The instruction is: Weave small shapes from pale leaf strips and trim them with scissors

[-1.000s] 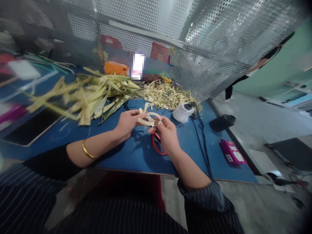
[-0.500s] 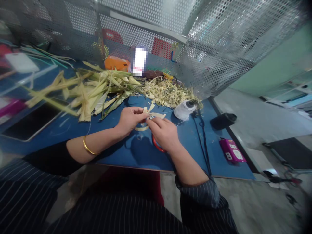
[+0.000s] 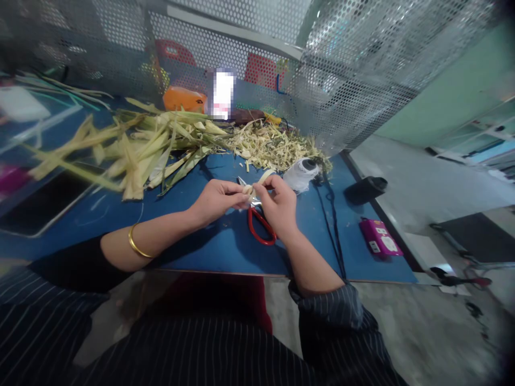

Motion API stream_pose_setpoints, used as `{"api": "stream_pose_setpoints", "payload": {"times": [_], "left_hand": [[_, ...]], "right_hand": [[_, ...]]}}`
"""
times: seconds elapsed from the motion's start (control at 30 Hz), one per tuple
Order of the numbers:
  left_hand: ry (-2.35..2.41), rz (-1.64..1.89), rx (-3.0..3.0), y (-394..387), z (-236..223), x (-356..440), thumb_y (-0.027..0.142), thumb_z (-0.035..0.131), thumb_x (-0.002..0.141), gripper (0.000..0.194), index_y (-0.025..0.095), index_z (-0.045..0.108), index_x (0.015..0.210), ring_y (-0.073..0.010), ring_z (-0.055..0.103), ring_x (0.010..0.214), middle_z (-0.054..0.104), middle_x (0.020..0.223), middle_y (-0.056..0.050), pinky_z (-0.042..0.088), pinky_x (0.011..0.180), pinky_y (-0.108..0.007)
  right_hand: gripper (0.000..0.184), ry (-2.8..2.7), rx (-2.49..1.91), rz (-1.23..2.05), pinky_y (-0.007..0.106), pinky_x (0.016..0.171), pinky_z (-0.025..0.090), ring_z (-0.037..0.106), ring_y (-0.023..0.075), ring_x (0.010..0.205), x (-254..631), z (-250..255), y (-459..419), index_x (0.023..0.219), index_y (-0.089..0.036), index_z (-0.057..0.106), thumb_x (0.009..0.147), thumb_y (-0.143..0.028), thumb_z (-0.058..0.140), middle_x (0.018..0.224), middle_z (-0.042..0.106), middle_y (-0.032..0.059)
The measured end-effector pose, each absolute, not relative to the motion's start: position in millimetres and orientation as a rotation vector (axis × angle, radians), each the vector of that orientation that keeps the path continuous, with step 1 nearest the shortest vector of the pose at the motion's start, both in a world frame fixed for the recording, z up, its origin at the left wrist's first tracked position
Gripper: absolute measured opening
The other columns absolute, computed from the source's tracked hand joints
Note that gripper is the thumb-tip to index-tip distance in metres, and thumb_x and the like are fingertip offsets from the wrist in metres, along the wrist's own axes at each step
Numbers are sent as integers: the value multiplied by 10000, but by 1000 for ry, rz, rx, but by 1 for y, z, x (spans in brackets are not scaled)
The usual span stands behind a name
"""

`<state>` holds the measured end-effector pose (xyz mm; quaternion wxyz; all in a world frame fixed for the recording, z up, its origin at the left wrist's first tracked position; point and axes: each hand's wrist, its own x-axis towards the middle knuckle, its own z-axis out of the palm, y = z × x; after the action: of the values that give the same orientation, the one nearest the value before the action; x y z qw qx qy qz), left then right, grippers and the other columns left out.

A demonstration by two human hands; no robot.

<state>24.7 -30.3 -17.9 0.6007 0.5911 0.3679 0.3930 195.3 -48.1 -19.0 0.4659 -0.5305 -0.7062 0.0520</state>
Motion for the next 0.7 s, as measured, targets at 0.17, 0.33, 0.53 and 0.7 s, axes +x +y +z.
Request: {"api": "stream_pose_setpoints", "payload": {"times": [0.17, 0.33, 0.53, 0.7], "left_hand": [[837, 862, 1371, -36, -15, 27, 329, 762, 709, 191, 143, 775, 752, -145, 644, 645, 718, 702, -52, 523, 678, -260], [948, 943, 1303, -35, -17, 29, 318, 805, 660, 191, 142, 765, 723, -125, 612, 577, 692, 635, -37, 513, 630, -252], [925, 961, 1024, -24, -15, 23, 339, 838, 638, 262, 124, 748, 759, -151, 663, 646, 720, 730, -82, 553, 697, -300], [892, 933, 950, -22, -12, 21, 295, 818, 666, 211, 120, 736, 751, -134, 659, 647, 713, 738, -76, 553, 701, -293]], "right_hand": [[234, -1652, -1319, 325, 261, 630, 381, 476, 116, 634, 192, -25, -46, 681, -206, 502, 869, -323, 579, 656, 523, -36], [232, -1676, -1297, 304, 273, 653, 402, 505, 124, 655, 192, -24, -47, 713, -206, 539, 901, -342, 549, 687, 551, -25], [89, -2031, -1152, -149, 380, 908, 394, 607, 189, 970, 205, -9, -49, 914, -234, 630, 912, -306, 578, 1015, 691, 33], [79, -2197, -1139, -464, 396, 917, 362, 575, 201, 951, 204, -8, -49, 935, -236, 626, 911, -293, 578, 994, 693, 34]]}}
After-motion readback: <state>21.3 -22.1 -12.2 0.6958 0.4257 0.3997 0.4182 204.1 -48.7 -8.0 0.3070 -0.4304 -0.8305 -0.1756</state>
